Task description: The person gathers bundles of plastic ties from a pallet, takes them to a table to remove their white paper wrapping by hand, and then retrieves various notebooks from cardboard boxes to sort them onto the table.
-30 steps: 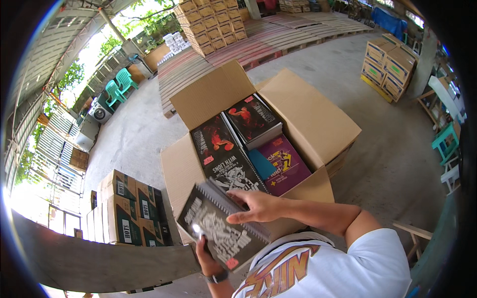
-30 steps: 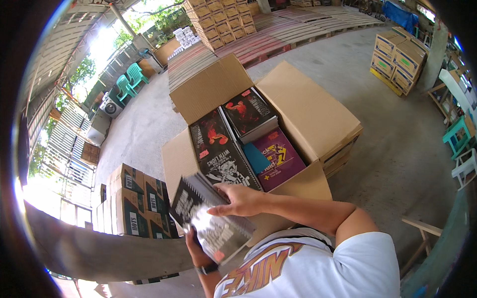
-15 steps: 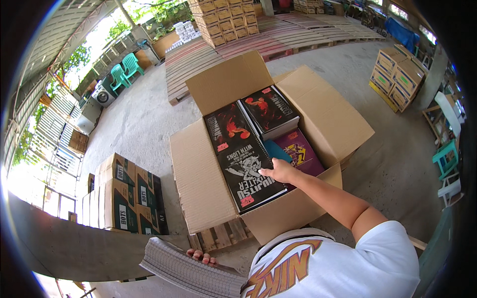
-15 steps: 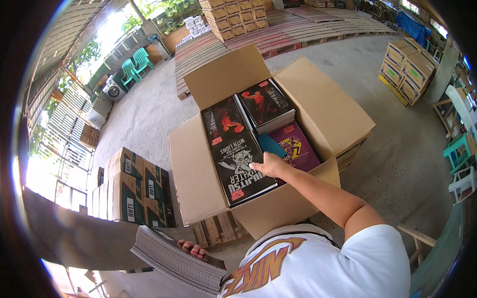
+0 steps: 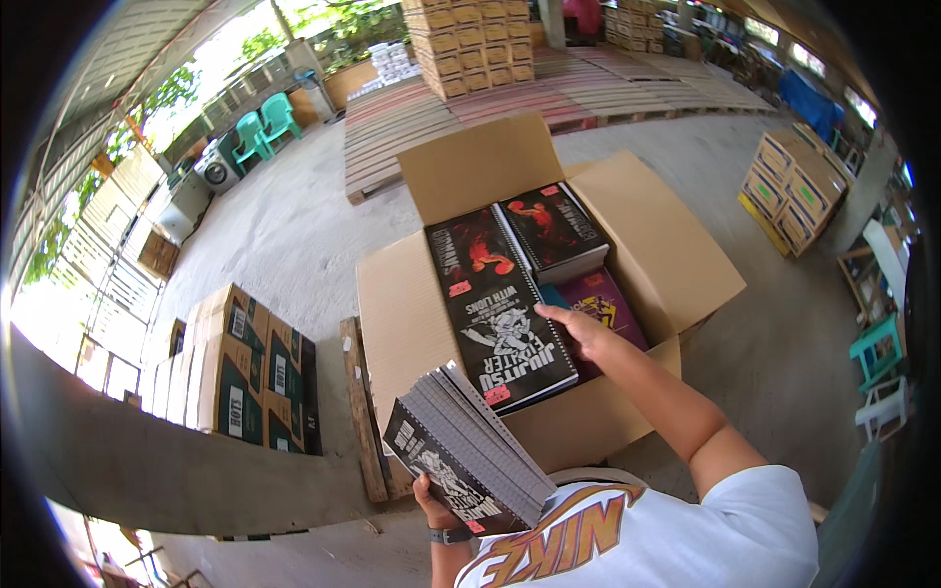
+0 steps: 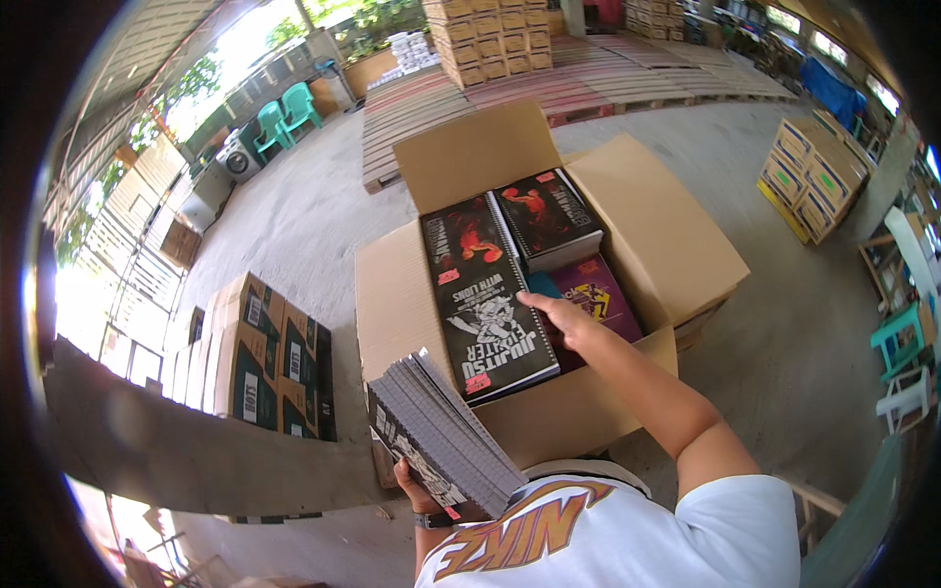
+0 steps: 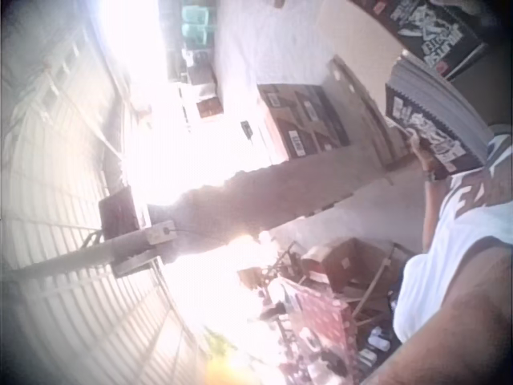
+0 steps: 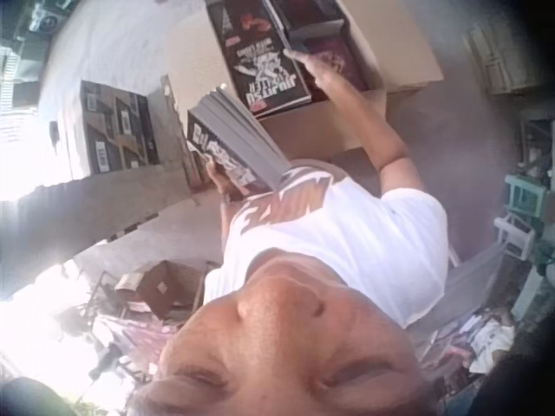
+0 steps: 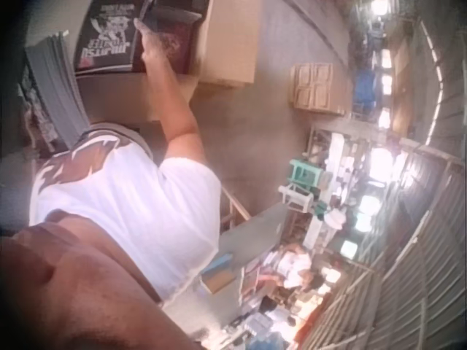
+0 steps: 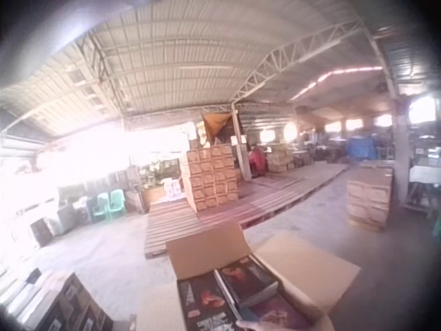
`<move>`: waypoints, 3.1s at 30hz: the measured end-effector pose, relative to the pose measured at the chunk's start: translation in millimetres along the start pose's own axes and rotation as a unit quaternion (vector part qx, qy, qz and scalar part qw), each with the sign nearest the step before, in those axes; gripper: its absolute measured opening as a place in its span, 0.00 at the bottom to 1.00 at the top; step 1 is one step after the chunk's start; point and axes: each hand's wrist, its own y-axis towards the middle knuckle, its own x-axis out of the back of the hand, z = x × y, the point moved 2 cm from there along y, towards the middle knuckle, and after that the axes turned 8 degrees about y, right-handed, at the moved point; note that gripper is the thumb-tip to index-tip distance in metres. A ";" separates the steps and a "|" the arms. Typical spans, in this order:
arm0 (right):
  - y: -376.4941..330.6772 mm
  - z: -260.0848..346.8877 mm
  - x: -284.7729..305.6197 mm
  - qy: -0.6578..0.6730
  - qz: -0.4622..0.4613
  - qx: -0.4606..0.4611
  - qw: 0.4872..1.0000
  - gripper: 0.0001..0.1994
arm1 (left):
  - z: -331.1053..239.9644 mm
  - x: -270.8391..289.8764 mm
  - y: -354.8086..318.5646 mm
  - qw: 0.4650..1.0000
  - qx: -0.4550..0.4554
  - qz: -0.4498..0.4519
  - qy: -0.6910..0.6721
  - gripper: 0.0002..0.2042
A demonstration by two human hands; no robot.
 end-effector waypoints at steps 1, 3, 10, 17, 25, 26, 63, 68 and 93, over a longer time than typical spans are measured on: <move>6.2 0.6 2.7 -0.059 -0.002 0.032 0.998 0.20 | 4.9 -1.6 2.4 1.000 -0.006 -0.002 -0.005 0.29; -0.5 2.0 -11.9 -0.137 -0.006 0.071 0.988 0.24 | 4.1 4.4 4.4 1.000 -0.015 -0.008 0.014 0.28; -27.1 29.6 -26.9 -0.213 -0.029 0.130 0.968 0.30 | 10.7 -7.6 1.7 0.998 0.014 0.025 0.054 0.26; -102.7 72.6 -21.3 -0.188 -0.017 0.242 0.952 0.22 | -30.1 -36.9 -6.2 0.992 0.106 -0.003 0.066 0.23; -147.3 39.0 -49.3 0.050 0.058 0.200 0.977 0.22 | -36.2 -35.8 5.5 0.977 0.106 -0.028 0.180 0.17; -140.3 29.4 -58.2 0.022 0.087 0.181 0.979 0.22 | -38.4 -38.7 6.3 0.975 0.085 -0.035 0.201 0.17; -241.2 -276.2 -154.9 -0.082 0.393 0.085 0.912 0.27 | -16.4 65.2 -297.4 0.985 -0.110 0.054 -0.125 0.32; -300.6 -338.6 -176.2 -0.238 0.514 -0.223 0.793 0.32 | 5.7 71.0 -435.8 0.950 -0.242 -0.023 -0.196 0.33; -914.3 -1047.8 -339.4 -0.321 0.670 -0.631 0.226 0.40 | -12.6 330.1 -1181.1 0.553 -0.573 -0.581 -0.166 0.32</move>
